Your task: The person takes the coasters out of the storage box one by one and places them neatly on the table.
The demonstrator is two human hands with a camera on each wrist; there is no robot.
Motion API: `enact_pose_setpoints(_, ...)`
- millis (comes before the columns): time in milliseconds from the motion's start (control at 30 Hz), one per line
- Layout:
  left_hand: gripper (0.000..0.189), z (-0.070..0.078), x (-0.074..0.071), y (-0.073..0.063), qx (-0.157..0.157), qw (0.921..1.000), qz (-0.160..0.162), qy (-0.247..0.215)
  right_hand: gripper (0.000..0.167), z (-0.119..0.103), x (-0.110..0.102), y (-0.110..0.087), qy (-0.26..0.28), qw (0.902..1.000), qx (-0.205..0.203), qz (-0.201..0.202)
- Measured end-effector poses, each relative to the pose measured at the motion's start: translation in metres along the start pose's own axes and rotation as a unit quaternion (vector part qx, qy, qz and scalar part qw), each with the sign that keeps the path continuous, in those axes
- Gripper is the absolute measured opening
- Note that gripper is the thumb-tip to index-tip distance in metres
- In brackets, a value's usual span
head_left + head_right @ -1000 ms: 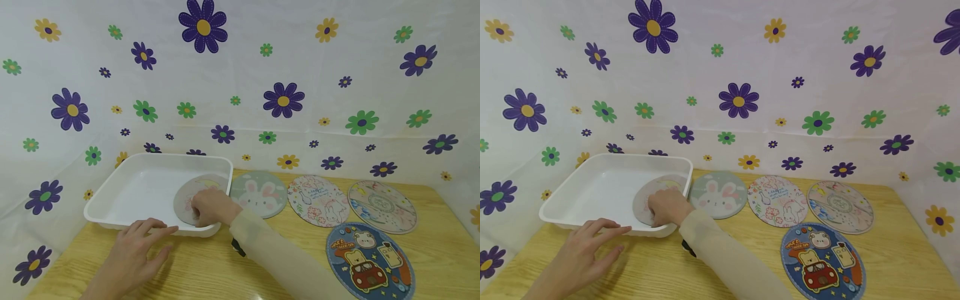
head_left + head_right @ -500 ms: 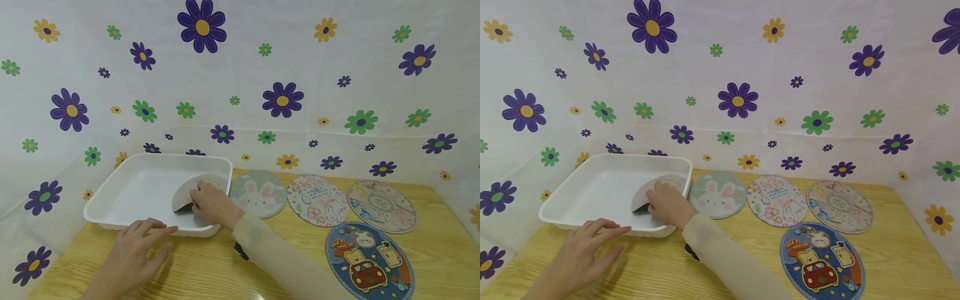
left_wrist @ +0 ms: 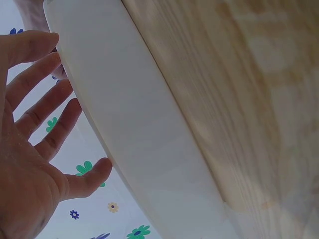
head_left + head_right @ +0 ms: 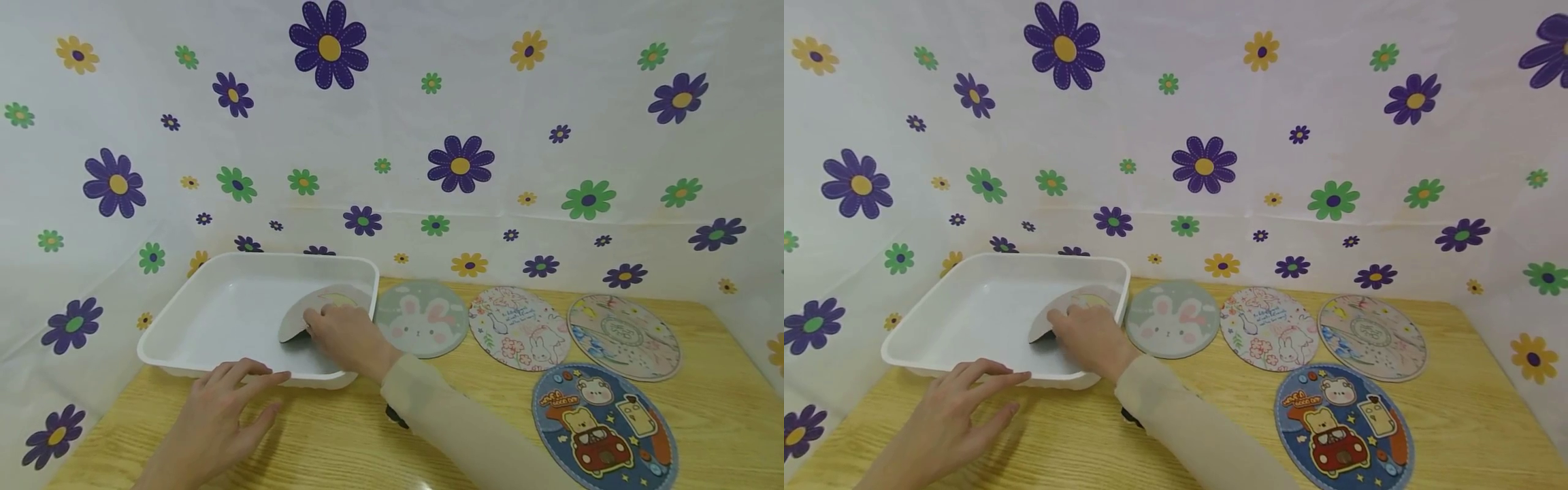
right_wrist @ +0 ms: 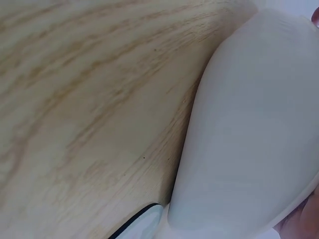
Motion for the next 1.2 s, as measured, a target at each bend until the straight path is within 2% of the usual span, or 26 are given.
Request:
enact_pose_setpoints(167, 0.038, 0.0, 0.001, 0.0, 0.001, 1.0, 0.0, 0.0, 0.03, 0.002, 0.001, -0.003, -0.002, 0.9993, -0.018, 0.032)
enact_pose_setpoints(300, 0.037, 0.0, 0.001, 0.0, -0.011, 0.9999, -0.01, -0.001, 0.033, 0.002, 0.0, -0.004, -0.005, 0.9994, -0.018, 0.029)
enact_pose_setpoints(467, 0.036, 0.001, -0.001, 0.001, -0.018, 0.9997, -0.015, -0.004, 0.023, 0.001, -0.002, -0.004, 0.009, 0.9995, -0.002, 0.031)
enact_pose_setpoints(567, 0.036, 0.001, -0.002, 0.001, -0.019, 0.9997, -0.014, -0.006, 0.012, 0.001, -0.003, -0.003, 0.038, 0.9983, 0.008, 0.044)
enact_pose_setpoints(633, 0.037, 0.001, -0.002, 0.001, -0.02, 0.9997, -0.016, -0.007, 0.017, 0.002, -0.001, -0.003, 0.064, 0.9964, 0.02, 0.051)
enact_pose_setpoints(733, 0.037, 0.001, -0.002, 0.001, -0.019, 0.9997, -0.017, -0.007, 0.04, 0.004, 0.0, -0.003, 0.116, 0.9906, 0.049, 0.053)
enact_pose_setpoints(833, 0.037, 0.0, -0.002, 0.001, -0.012, 0.9998, -0.01, -0.008, 0.063, 0.006, 0.0, -0.003, 0.171, 0.98, 0.09, 0.047)
enact_pose_setpoints(933, 0.038, 0.0, -0.002, 0.002, -0.011, 0.9999, -0.006, -0.009, 0.075, 0.009, 0.002, -0.003, 0.226, 0.9641, 0.135, 0.036)
enact_pose_setpoints(1000, 0.038, 0.001, -0.002, 0.002, -0.013, 0.9999, -0.006, -0.009, 0.077, 0.01, 0.003, -0.004, 0.252, 0.9539, 0.158, 0.038)
enact_pose_setpoints(1067, 0.037, 0.001, -0.003, 0.003, -0.015, 0.9998, -0.009, -0.009, 0.071, 0.011, 0.004, -0.005, 0.263, 0.949, 0.166, 0.05)
enact_pose_setpoints(1133, 0.037, 0.001, -0.003, 0.003, -0.015, 0.9998, -0.01, -0.008, 0.062, 0.012, 0.004, -0.006, 0.263, 0.9487, 0.161, 0.071)
enact_pose_setpoints(1200, 0.037, 0.002, -0.002, 0.003, -0.015, 0.9998, -0.01, -0.007, 0.053, 0.012, 0.004, -0.008, 0.248, 0.9533, 0.146, 0.093)
Point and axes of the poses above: each hand's wrist, its own y-axis towards the middle knuckle, its own x-axis out of the palm, z = x × y, the point moved 2 cm from there along y, towards the middle knuckle, and after that the axes turned 2 degrees about z, right-handed, at the moved point
